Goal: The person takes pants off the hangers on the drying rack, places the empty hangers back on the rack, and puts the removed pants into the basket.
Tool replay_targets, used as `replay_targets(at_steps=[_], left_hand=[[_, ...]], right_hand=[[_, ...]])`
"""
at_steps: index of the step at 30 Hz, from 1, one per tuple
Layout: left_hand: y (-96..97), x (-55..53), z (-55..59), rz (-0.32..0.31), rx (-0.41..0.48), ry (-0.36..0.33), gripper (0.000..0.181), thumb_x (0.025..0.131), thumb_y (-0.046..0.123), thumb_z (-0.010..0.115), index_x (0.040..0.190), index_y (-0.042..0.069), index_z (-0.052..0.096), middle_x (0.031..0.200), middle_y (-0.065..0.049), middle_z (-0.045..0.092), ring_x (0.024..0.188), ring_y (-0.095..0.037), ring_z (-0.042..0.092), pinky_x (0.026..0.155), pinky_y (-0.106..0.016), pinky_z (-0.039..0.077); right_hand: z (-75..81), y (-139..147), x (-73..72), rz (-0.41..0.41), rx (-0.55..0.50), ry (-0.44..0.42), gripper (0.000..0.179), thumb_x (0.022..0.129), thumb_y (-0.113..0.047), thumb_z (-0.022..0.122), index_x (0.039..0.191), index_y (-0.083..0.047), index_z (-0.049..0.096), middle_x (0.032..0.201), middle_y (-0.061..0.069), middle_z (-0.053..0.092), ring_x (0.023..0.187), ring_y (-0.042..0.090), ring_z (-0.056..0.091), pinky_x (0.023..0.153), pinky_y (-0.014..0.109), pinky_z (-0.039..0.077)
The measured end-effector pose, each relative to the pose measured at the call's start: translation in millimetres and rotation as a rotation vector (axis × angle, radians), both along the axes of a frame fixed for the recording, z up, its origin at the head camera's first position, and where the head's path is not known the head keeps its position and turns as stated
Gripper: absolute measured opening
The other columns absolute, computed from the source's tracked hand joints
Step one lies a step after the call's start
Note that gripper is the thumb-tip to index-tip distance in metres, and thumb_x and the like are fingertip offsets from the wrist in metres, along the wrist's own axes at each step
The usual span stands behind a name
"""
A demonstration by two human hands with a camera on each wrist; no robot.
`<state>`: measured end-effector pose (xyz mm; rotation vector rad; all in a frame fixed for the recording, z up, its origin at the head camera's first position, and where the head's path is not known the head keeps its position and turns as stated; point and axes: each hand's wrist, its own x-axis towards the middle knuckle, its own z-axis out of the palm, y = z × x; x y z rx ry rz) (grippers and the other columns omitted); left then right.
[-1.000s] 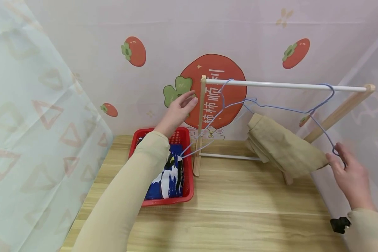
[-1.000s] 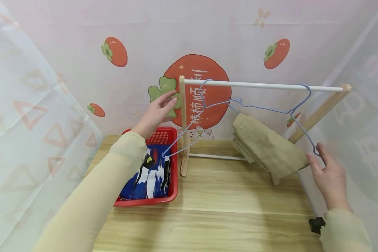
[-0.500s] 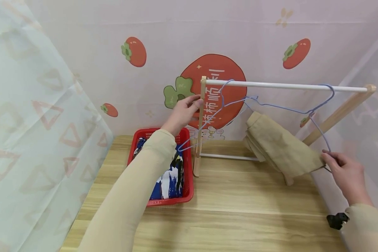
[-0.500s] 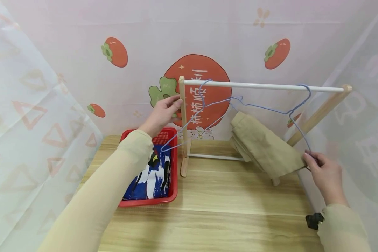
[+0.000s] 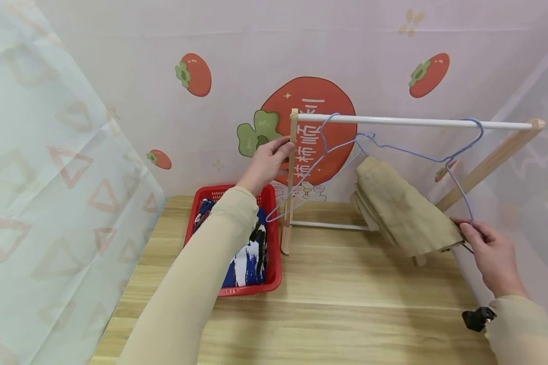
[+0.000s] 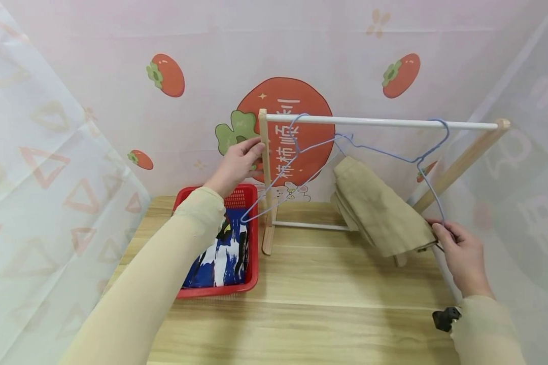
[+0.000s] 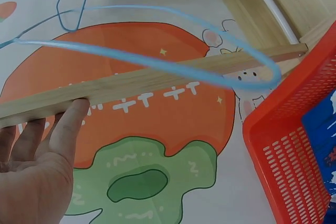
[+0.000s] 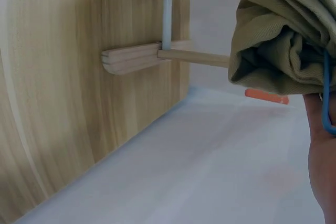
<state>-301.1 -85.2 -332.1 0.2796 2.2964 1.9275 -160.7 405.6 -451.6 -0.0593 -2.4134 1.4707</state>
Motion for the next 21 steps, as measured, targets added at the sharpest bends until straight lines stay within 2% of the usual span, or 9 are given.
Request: replay_targets(at_steps=[4, 12, 14, 19, 21], left_hand=[[-0.5, -1.6, 0.2, 0.006, -0.004, 0.008, 0.056, 0.104, 0.04, 0.055, 0.156, 0.023, 0.044, 0.143, -0.006, 0.059, 0.13, -0.022, 0.059, 0.101, -0.048, 0.054], [-5.2, -3.8, 0.6, 0.014, 0.018, -0.021, 0.057, 0.103, 0.041, 0.055, 0.157, 0.025, 0.043, 0.145, -0.009, 0.058, 0.133, -0.024, 0.058, 0.103, -0.05, 0.053], [-6.3, -3.9, 0.5, 0.018, 0.02, -0.03, 0.058, 0.103, 0.041, 0.056, 0.157, 0.025, 0.043, 0.146, -0.008, 0.057, 0.133, -0.024, 0.057, 0.103, -0.05, 0.053], [-7.6, -3.0, 0.3, 0.017, 0.021, -0.032, 0.058, 0.103, 0.039, 0.056, 0.157, 0.025, 0.042, 0.147, -0.009, 0.056, 0.134, -0.024, 0.057, 0.104, -0.052, 0.051], [-7.7, -2.5, 0.1, 0.015, 0.021, -0.024, 0.057, 0.103, 0.04, 0.055, 0.157, 0.025, 0.043, 0.146, -0.009, 0.057, 0.133, -0.024, 0.057, 0.105, -0.052, 0.051]], right_hand=[[-3.5, -4, -1.3, -0.048, 0.006, 0.023, 0.035, 0.106, -0.022, 0.056, 0.131, 0.0, 0.067, 0.109, -0.027, 0.07, 0.102, -0.012, 0.062, 0.083, 0.001, 0.045], [2.0, -16, -1.9, -0.251, -0.038, 0.105, 0.03, 0.105, -0.018, 0.058, 0.116, 0.005, 0.072, 0.094, -0.027, 0.073, 0.09, -0.011, 0.067, 0.078, 0.002, 0.048], [4.5, -19, -0.4, -0.29, -0.007, 0.151, 0.028, 0.105, -0.017, 0.058, 0.112, 0.005, 0.075, 0.09, -0.028, 0.072, 0.086, -0.011, 0.067, 0.076, 0.003, 0.048], [10.8, -24, 2.6, -0.317, 0.052, 0.271, 0.031, 0.105, -0.015, 0.056, 0.104, 0.011, 0.074, 0.088, -0.028, 0.07, 0.082, -0.01, 0.066, 0.077, 0.004, 0.049], [14.1, -25, 3.1, -0.327, 0.038, 0.298, 0.033, 0.105, -0.016, 0.056, 0.102, 0.013, 0.072, 0.087, -0.028, 0.069, 0.081, -0.01, 0.067, 0.077, 0.004, 0.05]])
